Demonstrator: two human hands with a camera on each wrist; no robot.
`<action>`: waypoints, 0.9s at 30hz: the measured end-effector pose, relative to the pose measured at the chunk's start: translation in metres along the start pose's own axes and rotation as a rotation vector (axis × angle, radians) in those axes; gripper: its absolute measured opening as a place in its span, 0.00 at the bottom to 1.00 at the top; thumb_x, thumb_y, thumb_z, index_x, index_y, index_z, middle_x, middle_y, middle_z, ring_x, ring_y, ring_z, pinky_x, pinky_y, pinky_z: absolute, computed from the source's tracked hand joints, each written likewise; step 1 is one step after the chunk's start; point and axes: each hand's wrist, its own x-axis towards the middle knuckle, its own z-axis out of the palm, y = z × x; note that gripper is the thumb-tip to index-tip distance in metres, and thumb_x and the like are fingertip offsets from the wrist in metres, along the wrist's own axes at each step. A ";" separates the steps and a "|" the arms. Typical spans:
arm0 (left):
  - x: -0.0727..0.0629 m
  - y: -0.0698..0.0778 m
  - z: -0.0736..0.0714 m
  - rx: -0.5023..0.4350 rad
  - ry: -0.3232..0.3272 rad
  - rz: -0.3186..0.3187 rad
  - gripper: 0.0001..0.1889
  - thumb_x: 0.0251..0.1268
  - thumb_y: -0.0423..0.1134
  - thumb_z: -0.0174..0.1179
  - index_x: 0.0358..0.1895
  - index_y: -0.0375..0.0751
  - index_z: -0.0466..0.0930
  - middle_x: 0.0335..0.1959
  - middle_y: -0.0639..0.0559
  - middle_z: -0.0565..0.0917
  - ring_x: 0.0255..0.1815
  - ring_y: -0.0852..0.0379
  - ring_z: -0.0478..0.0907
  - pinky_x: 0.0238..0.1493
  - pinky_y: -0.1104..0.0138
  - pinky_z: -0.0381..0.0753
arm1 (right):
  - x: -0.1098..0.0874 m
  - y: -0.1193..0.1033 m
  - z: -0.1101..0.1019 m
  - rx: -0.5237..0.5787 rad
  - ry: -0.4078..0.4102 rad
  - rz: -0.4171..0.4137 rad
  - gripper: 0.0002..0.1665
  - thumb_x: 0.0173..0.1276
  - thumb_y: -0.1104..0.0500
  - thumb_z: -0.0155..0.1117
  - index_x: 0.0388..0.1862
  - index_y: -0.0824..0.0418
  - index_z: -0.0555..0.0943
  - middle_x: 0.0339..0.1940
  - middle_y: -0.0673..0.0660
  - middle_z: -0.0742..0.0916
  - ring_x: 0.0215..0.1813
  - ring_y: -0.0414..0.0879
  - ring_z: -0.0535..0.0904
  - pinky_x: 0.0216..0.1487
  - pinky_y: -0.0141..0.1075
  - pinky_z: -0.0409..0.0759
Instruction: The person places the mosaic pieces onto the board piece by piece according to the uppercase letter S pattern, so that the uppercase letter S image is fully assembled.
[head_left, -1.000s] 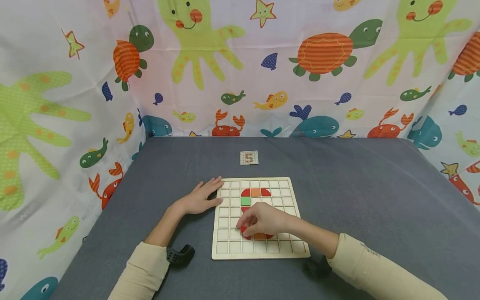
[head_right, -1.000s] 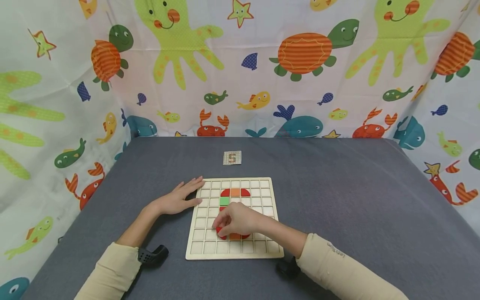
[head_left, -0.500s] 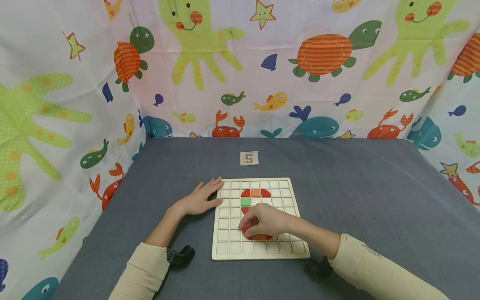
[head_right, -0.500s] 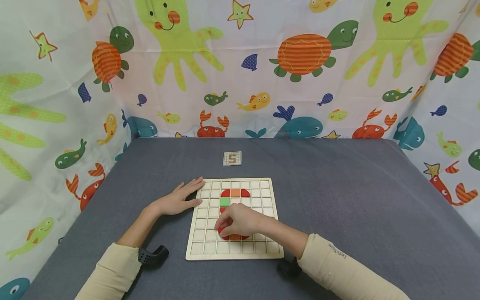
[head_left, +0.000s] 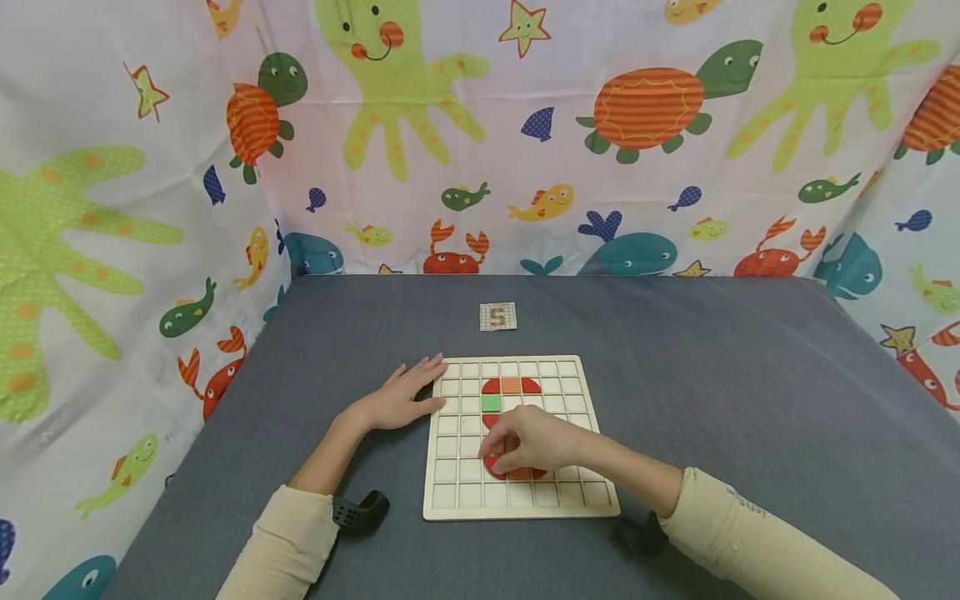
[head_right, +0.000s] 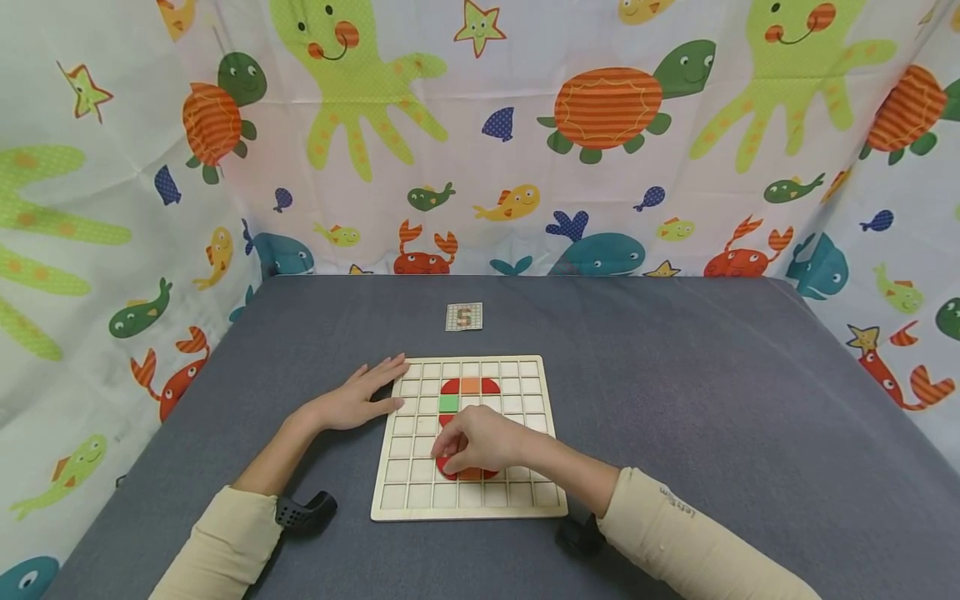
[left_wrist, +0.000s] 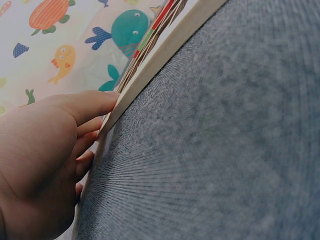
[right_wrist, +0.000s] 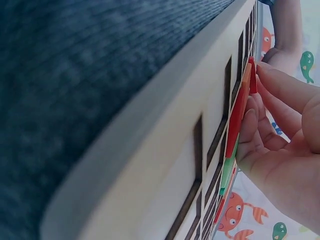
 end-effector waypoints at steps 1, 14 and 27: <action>0.000 0.000 0.000 -0.001 0.001 0.001 0.35 0.72 0.46 0.52 0.74 0.33 0.51 0.75 0.39 0.50 0.75 0.42 0.42 0.69 0.44 0.35 | 0.000 0.000 0.000 0.002 -0.001 0.000 0.08 0.58 0.67 0.71 0.38 0.62 0.87 0.26 0.44 0.81 0.29 0.34 0.76 0.33 0.29 0.77; 0.000 0.000 0.000 -0.009 0.001 0.003 0.35 0.72 0.46 0.52 0.74 0.33 0.51 0.75 0.39 0.49 0.75 0.42 0.41 0.69 0.44 0.35 | -0.004 0.006 -0.006 0.042 0.058 0.010 0.05 0.66 0.60 0.65 0.39 0.58 0.86 0.33 0.44 0.85 0.30 0.36 0.75 0.34 0.31 0.76; 0.002 -0.005 0.002 0.002 -0.001 0.006 0.35 0.72 0.47 0.52 0.75 0.34 0.50 0.75 0.40 0.49 0.75 0.42 0.41 0.69 0.44 0.34 | -0.019 0.006 -0.012 0.098 0.044 0.058 0.06 0.67 0.59 0.64 0.40 0.58 0.85 0.34 0.47 0.86 0.30 0.37 0.75 0.35 0.30 0.76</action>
